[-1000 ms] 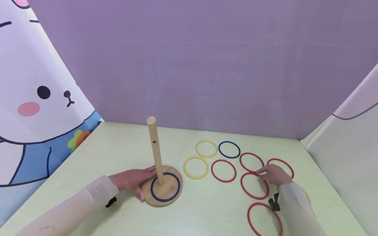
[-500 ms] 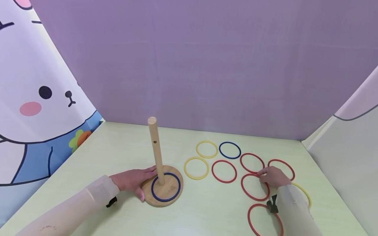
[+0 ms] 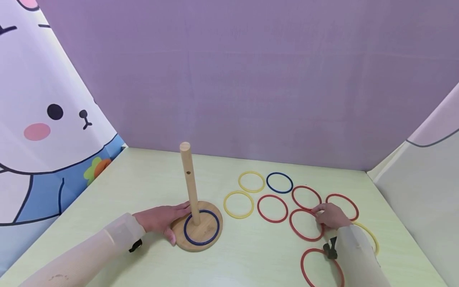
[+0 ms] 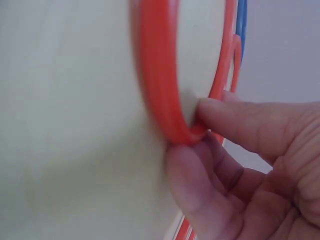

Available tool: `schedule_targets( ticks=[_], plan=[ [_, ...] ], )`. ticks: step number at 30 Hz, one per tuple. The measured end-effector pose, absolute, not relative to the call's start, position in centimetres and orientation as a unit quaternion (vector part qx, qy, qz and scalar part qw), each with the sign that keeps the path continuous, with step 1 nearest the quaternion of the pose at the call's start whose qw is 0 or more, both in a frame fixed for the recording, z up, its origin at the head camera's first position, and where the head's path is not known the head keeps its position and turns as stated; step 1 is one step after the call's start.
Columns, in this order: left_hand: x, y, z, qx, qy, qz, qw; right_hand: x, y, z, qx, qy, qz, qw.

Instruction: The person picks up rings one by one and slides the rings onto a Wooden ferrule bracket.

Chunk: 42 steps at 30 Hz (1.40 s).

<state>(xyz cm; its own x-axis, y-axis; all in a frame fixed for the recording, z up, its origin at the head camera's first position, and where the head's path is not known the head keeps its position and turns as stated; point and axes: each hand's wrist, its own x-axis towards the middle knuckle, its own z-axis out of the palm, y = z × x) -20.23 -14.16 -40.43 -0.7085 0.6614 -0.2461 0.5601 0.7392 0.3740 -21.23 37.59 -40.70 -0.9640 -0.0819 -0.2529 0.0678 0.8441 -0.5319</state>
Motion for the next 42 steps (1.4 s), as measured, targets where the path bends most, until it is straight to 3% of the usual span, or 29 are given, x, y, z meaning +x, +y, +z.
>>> schedule_targets(
  ticks=[10,42],
  plan=[
    [-20.3,-14.1,-40.5,0.338,0.912,0.138,0.187,-21.3,37.2,-40.6,0.025,0.940,-0.296,0.169],
    [-20.2,-14.2,-40.3,0.343,0.910,0.141,0.184,-19.7,36.0,-39.2,-0.010,0.879,-0.444,0.173]
  ],
)
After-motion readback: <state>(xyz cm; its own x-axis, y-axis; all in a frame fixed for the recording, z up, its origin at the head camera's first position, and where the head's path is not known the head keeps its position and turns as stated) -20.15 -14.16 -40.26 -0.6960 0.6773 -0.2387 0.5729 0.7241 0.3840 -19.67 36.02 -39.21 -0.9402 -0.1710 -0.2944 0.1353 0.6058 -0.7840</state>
